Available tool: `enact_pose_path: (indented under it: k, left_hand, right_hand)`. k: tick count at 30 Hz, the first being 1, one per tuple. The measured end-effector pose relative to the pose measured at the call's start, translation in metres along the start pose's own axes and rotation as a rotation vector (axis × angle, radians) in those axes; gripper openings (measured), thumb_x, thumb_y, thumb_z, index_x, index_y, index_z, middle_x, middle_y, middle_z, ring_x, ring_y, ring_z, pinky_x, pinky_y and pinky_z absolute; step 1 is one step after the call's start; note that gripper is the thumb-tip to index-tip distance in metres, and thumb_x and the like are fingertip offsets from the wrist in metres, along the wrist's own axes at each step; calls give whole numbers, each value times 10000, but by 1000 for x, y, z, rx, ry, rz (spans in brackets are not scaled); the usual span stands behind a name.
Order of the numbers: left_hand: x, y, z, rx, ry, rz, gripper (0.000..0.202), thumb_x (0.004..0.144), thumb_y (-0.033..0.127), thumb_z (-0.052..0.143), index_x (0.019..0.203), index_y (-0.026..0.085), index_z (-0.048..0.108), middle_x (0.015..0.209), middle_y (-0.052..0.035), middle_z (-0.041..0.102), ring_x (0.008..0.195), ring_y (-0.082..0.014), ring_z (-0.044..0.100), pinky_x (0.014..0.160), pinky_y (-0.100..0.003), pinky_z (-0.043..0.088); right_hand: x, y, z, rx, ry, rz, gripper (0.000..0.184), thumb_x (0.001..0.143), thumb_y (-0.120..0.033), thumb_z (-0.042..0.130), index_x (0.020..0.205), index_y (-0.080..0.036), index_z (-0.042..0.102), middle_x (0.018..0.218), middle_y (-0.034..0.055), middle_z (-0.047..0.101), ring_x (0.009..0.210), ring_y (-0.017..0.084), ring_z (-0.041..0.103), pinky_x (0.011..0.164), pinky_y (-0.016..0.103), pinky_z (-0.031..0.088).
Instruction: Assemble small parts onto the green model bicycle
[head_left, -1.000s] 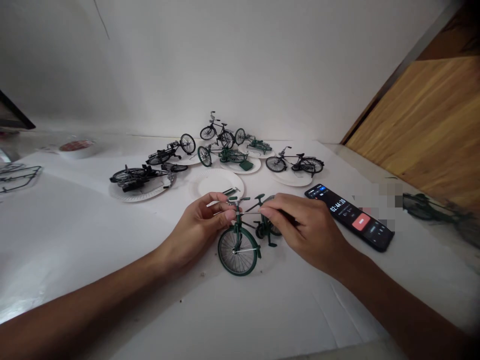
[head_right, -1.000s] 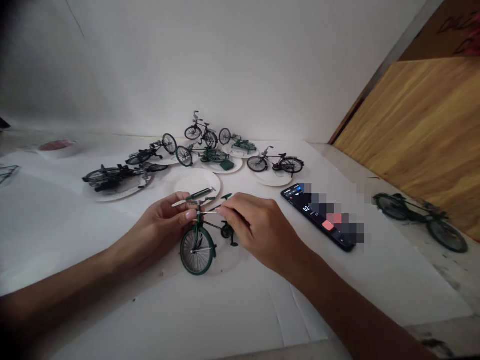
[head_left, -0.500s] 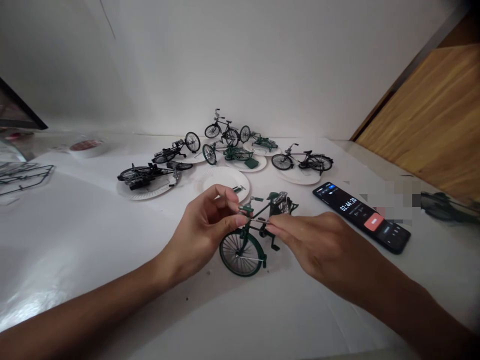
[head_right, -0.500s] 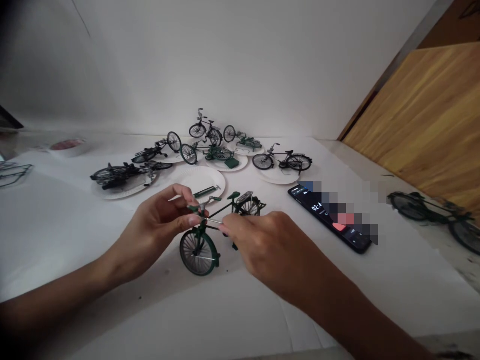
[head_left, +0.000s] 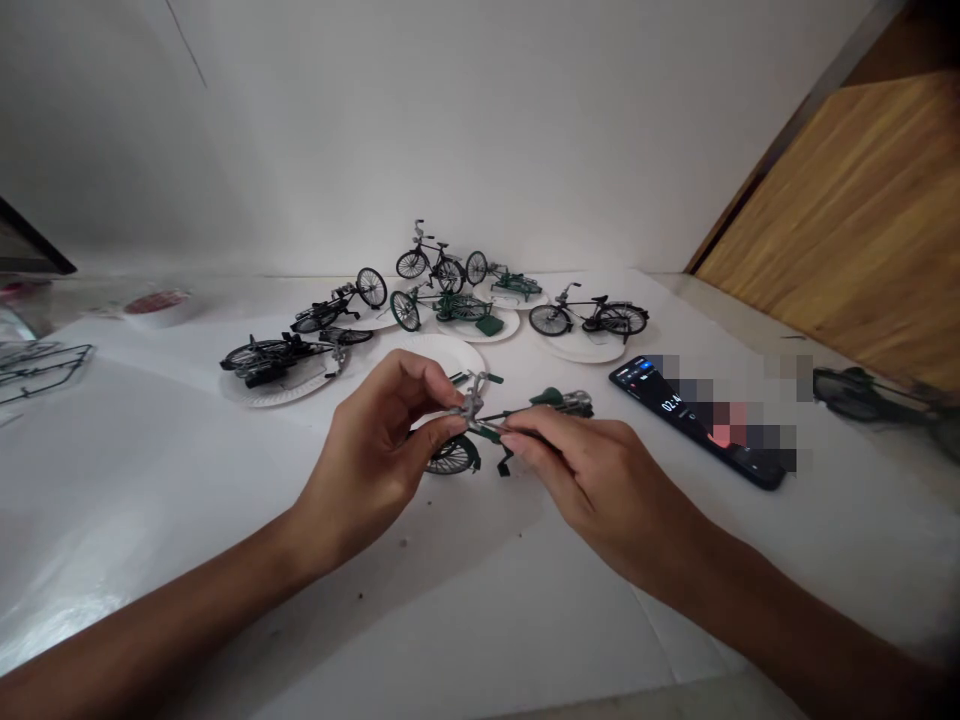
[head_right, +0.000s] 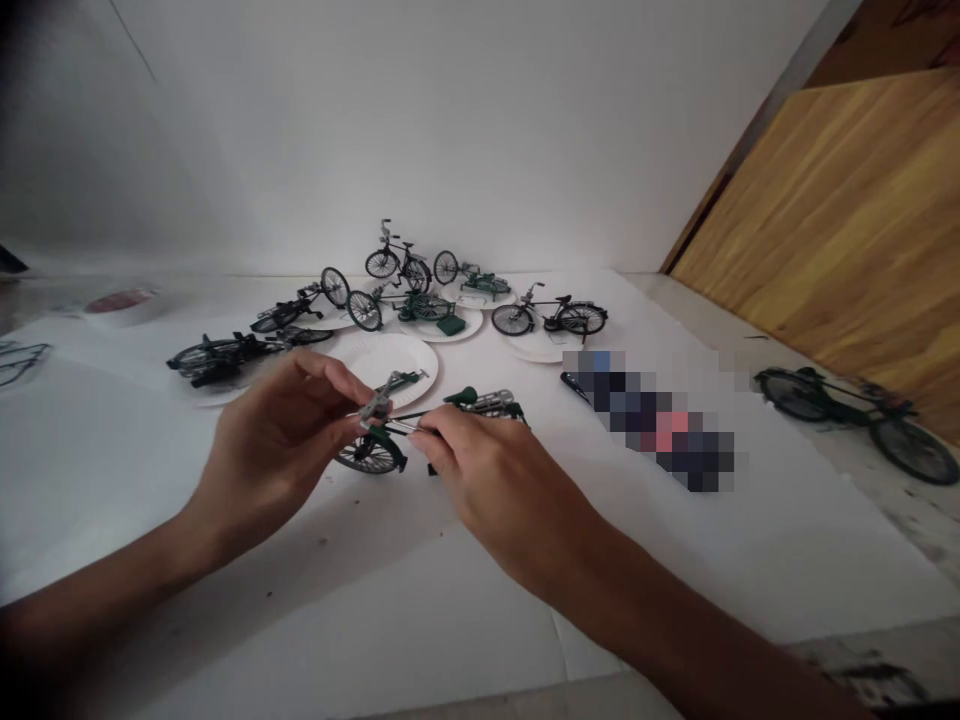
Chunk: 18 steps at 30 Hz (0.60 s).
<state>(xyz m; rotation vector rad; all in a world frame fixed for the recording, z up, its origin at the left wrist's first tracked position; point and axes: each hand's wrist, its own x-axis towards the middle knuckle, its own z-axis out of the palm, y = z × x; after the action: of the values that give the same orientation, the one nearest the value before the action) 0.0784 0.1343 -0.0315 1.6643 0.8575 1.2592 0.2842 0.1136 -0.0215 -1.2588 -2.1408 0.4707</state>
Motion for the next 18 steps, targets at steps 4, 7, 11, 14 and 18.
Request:
enact_pose_path:
  k: [4,7,11,14,18]
  left_hand:
    - [2,-2,1,-109,11,-94,189,885,143,685,961,195,520,899,-10,611,854,-125,599,743,-240,501]
    - [1,0,2,-163,5,-131,199,871,135,700,945,184,522,875,-8,604,833,-122,587,747,-243,501]
    - [-1,4,1,-142,10,-103,211,854,151,726,953,184,542,890,-18,619,838,-133,604,751,-252,513]
    - [-3,8,-1,-75,-21,-21,182,870,157,709,969,192,561,911,-28,630,847,-143,624,755,-259,519]
    - [-4,10,-3,12,-50,97,156,883,132,681,971,200,572,947,-42,636,914,-167,636,826,-288,523]
  right_hand:
    - [-3,6,1,-190,46,-168,151,1000,-221,497,1074,-150,607,877,36,690,701,126,613,621,261,405]
    - [-4,7,-1,-205,37,-206,188,1014,-231,461,956,-149,620,847,40,671,674,119,584,603,264,383]
    - [-3,1,-6,26,-53,-34,270,1011,-281,463,808,-173,605,668,-23,550,577,86,455,552,246,327]
    - [-2,-3,-12,486,-265,235,316,1011,-390,454,812,-188,594,537,-75,353,467,70,297,454,223,250]
    - [-1,-2,-16,1065,-519,549,329,968,-515,498,845,-212,530,532,-118,180,420,57,124,382,186,178]
